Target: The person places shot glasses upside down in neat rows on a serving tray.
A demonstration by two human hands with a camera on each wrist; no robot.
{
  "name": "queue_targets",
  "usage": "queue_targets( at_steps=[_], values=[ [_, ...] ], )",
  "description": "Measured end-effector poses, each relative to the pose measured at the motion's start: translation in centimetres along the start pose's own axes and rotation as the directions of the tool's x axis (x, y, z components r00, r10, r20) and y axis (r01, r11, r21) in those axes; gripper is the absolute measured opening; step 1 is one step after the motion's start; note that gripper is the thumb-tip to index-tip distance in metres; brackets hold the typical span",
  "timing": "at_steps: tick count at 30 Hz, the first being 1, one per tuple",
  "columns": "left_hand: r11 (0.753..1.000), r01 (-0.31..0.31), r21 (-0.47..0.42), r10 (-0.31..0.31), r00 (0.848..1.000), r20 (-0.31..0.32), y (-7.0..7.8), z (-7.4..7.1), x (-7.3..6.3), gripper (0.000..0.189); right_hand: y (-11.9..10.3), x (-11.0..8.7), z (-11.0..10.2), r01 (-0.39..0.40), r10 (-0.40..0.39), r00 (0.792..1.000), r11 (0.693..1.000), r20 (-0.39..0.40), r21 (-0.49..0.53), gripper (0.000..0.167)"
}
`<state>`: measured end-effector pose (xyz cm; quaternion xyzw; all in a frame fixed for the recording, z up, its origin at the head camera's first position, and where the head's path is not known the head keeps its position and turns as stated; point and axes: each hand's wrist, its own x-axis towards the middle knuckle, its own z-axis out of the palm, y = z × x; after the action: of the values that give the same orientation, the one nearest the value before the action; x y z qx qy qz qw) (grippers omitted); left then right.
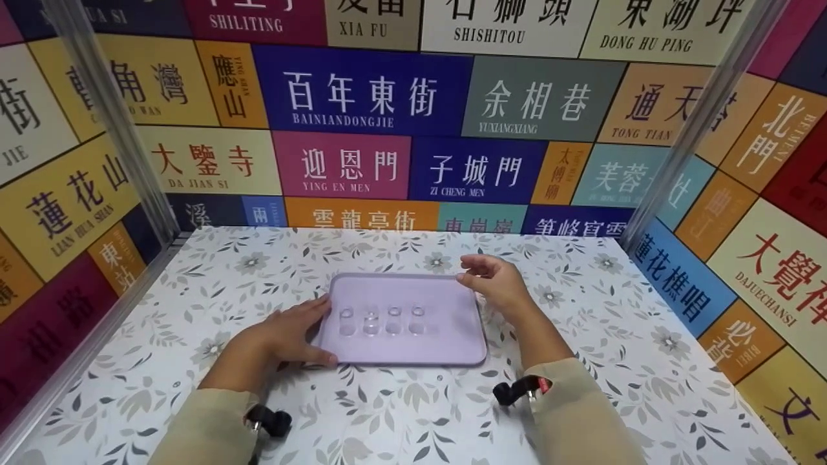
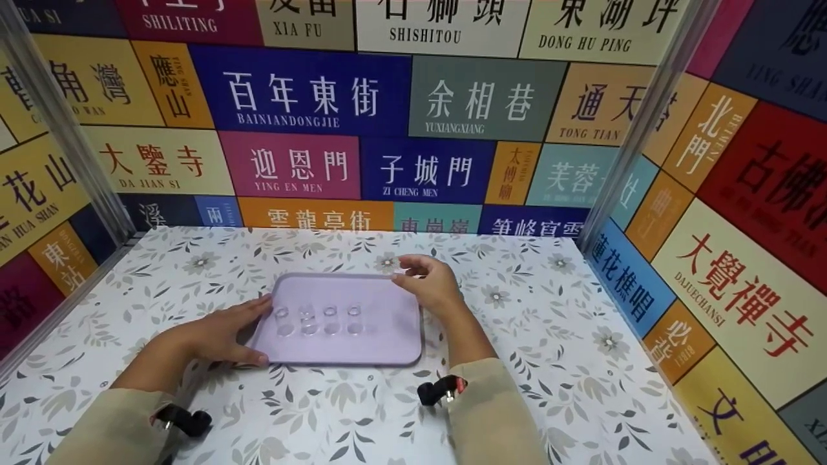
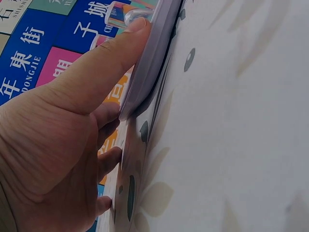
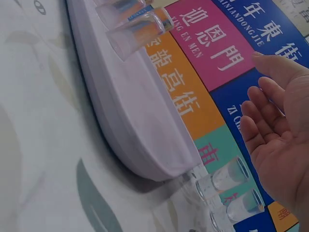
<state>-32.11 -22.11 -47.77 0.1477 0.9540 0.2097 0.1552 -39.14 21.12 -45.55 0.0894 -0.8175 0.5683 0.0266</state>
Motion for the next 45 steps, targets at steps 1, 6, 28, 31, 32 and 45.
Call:
queue_targets(
  at_steps=[1, 6, 28, 31, 32, 45],
  values=[
    [1.0, 0.0, 0.005, 0.0, 1.0, 0.001, 0.0, 0.0, 0.0, 0.13, 0.1, 0.0, -0.4, -0.008, 0.008, 1.0, 1.0, -0.011, 0.003, 0.048],
    [1.0, 0.006, 0.0, -0.006, 1.0, 0.003, 0.1, 0.0, 0.2, 0.13, 0.6, 0.0, -2.3, -0.026, 0.026, 0.998, 1.0, -0.06, -0.004, 0.051],
    [1.0, 0.016, -0.013, -0.016, 1.0, 0.0, 0.1, -0.1, 0.3, 0.131, 3.9, 0.0, -6.4, -0.146, 0.143, 0.964, 0.989, -0.225, 0.003, 0.061],
    [1.0, 0.0, -0.012, -0.001, 1.0, -0.004, 0.1, -0.2, 0.2, 0.13, 4.2, 0.0, -6.4, -0.174, 0.173, 0.967, 0.985, -0.188, 0.013, 0.067],
    [1.0, -0.004, -0.011, 0.004, 1.0, -0.004, 0.1, -0.2, 0.2, 0.13, 4.3, -0.1, -6.3, -0.191, 0.191, 0.966, 0.981, -0.172, 0.019, 0.07],
    [1.0, 0.014, -0.009, -0.014, 1.0, 0.006, 0.0, 0.0, 0.1, 0.13, 6.2, 0.0, -5.7, -0.275, 0.273, 0.959, 0.961, -0.08, -0.018, 0.079]
  ],
)
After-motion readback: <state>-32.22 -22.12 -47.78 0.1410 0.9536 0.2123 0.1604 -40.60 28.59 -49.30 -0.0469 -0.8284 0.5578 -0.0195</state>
